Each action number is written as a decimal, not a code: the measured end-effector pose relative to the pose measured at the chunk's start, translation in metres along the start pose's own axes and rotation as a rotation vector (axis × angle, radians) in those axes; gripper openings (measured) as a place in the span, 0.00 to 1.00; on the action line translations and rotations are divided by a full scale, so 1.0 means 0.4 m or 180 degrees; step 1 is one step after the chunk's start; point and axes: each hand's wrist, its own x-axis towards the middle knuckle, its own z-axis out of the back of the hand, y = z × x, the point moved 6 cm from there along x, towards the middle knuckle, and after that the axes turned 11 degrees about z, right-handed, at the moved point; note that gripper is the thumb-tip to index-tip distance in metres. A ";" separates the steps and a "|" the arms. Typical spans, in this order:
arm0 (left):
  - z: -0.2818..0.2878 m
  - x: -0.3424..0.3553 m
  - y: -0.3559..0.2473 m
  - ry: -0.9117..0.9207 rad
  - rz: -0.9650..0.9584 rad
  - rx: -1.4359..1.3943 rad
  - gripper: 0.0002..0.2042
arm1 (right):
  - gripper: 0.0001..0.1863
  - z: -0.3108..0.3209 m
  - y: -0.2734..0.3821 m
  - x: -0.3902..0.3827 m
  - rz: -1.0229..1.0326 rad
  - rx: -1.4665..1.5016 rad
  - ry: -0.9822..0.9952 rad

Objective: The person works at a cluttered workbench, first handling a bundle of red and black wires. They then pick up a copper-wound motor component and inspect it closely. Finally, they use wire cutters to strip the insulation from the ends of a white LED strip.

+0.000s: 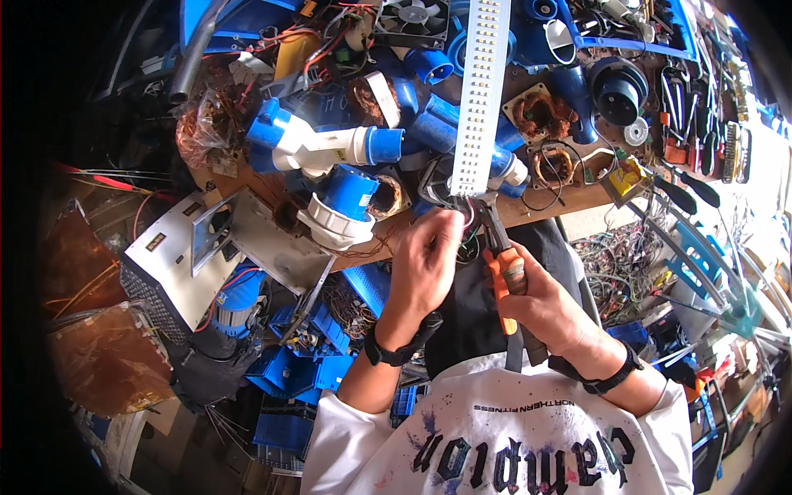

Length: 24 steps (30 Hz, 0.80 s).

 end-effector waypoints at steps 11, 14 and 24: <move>-0.086 0.052 0.051 0.0874 0.0875 -0.0881 0.11 | 0.37 0.080 0.007 -0.021 0.0175 -0.0256 -0.0172; -0.114 0.060 0.043 0.0903 0.0791 -0.1046 0.09 | 0.36 0.118 0.018 -0.022 0.0207 -0.0166 -0.0281; -0.162 0.076 0.021 0.0713 0.0585 -0.0194 0.07 | 0.36 0.158 0.013 -0.070 0.0020 0.0275 -0.0138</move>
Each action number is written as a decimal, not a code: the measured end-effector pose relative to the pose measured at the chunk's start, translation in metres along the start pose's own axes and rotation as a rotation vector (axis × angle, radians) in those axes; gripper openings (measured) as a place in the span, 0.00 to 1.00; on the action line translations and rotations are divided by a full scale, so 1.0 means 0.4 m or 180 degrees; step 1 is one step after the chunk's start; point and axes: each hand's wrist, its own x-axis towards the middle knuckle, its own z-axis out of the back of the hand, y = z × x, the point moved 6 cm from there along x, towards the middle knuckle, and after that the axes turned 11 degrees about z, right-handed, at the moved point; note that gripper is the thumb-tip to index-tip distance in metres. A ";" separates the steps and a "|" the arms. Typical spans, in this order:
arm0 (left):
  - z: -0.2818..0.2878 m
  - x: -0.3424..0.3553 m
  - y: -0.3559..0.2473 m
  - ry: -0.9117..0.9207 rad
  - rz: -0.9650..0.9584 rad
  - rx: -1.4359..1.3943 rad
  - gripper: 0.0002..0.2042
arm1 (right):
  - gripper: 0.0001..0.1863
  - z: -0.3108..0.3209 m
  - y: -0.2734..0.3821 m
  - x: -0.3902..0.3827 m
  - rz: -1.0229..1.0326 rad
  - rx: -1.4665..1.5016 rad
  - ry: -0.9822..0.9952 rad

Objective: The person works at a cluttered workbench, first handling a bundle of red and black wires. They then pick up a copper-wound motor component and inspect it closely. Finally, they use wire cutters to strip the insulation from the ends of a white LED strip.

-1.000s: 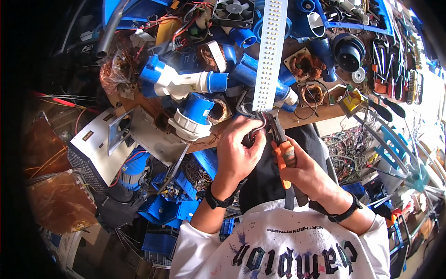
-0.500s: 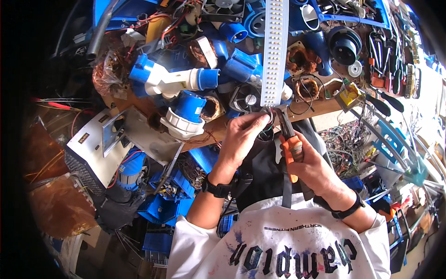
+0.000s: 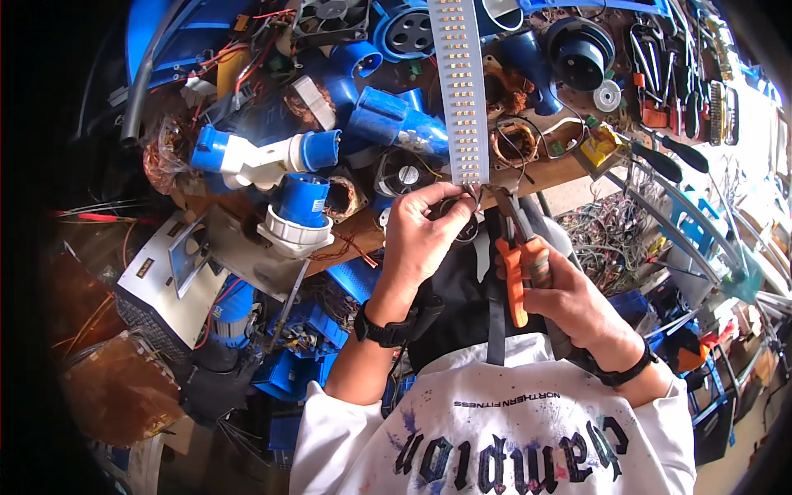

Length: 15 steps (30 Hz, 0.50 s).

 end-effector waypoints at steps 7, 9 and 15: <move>-0.015 -0.002 -0.012 -0.0110 -0.0264 0.0343 0.07 | 0.39 0.011 -0.022 0.004 -0.0028 -0.0047 0.0028; -0.018 -0.002 -0.017 -0.0105 -0.0242 0.0400 0.07 | 0.39 0.007 -0.024 0.007 0.0136 0.0106 -0.0051; -0.024 -0.005 -0.031 -0.0062 -0.0227 0.0506 0.07 | 0.40 -0.005 -0.035 0.017 0.0104 0.0073 0.0085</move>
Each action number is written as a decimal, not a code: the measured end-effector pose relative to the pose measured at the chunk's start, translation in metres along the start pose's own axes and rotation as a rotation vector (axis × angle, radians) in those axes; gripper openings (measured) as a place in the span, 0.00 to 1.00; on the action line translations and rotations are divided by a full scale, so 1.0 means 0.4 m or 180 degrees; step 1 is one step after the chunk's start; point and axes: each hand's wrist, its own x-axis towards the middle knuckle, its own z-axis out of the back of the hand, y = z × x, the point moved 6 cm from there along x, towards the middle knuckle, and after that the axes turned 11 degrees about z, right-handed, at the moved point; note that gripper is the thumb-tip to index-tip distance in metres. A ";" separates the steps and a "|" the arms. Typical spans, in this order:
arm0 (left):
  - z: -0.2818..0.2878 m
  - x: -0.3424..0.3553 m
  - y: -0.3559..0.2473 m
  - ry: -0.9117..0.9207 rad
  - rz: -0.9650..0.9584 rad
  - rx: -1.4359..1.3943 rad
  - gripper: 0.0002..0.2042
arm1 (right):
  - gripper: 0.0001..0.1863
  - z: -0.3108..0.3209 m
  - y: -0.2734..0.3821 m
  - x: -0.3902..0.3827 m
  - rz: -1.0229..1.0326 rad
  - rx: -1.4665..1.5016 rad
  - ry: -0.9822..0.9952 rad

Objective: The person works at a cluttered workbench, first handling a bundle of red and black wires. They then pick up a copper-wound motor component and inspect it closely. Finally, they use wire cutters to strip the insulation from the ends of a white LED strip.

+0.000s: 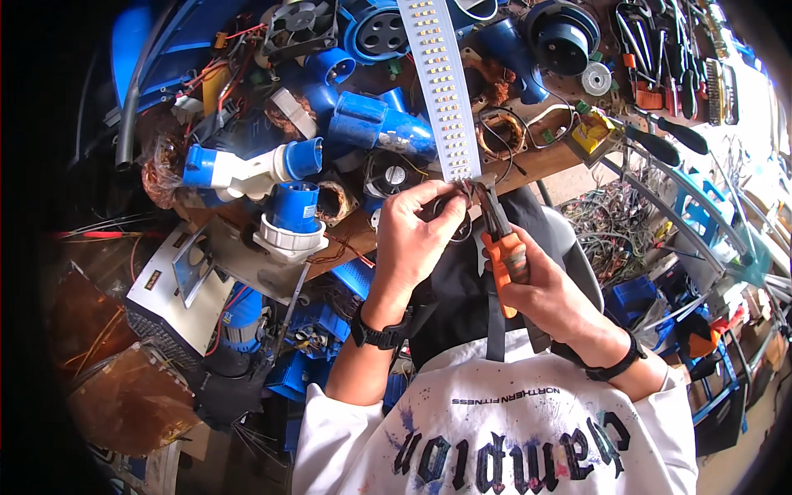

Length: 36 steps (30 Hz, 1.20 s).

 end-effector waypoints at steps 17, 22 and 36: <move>0.000 -0.015 -0.019 -0.0134 -0.0046 0.0003 0.08 | 0.42 0.002 -0.006 0.014 0.0411 -0.0904 -0.0204; -0.002 -0.013 -0.018 -0.0250 -0.0203 -0.0031 0.08 | 0.42 0.000 -0.007 0.014 0.0474 -0.0881 -0.0245; -0.007 -0.010 -0.010 -0.0174 -0.0141 -0.0042 0.08 | 0.42 0.002 -0.001 0.016 0.0667 -0.0927 -0.0195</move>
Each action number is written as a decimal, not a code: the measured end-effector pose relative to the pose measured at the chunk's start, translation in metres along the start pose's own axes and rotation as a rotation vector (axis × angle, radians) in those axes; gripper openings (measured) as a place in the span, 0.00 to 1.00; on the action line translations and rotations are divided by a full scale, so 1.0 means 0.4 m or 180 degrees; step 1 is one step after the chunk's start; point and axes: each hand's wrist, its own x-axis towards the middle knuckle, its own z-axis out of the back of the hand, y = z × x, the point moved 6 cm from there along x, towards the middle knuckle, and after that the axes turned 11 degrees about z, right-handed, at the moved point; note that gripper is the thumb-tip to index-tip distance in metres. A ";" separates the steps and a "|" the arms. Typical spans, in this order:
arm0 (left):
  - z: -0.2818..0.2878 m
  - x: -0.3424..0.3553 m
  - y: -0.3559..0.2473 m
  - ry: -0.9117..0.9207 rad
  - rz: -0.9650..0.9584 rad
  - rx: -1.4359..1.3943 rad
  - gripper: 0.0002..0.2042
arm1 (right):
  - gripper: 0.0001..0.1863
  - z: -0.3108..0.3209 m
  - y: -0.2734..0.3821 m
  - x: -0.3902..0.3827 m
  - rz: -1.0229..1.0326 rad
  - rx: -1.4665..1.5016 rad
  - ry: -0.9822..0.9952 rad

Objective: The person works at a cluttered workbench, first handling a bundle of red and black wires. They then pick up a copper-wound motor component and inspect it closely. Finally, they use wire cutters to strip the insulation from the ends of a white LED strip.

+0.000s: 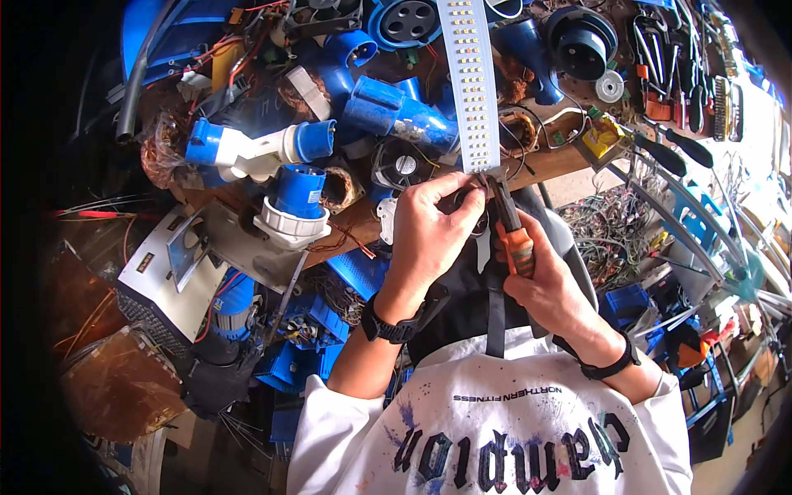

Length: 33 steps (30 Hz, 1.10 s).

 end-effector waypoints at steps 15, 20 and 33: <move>-0.002 -0.007 -0.012 -0.0114 -0.0114 0.0044 0.08 | 0.38 0.001 -0.005 0.006 0.0320 -0.0186 -0.0194; -0.007 -0.007 -0.016 -0.0112 -0.0132 -0.0082 0.08 | 0.38 0.006 -0.021 0.006 0.0312 -0.0264 -0.0202; -0.007 -0.009 -0.017 -0.0193 -0.0272 -0.0055 0.09 | 0.42 -0.002 -0.022 0.011 0.0342 0.0160 -0.0126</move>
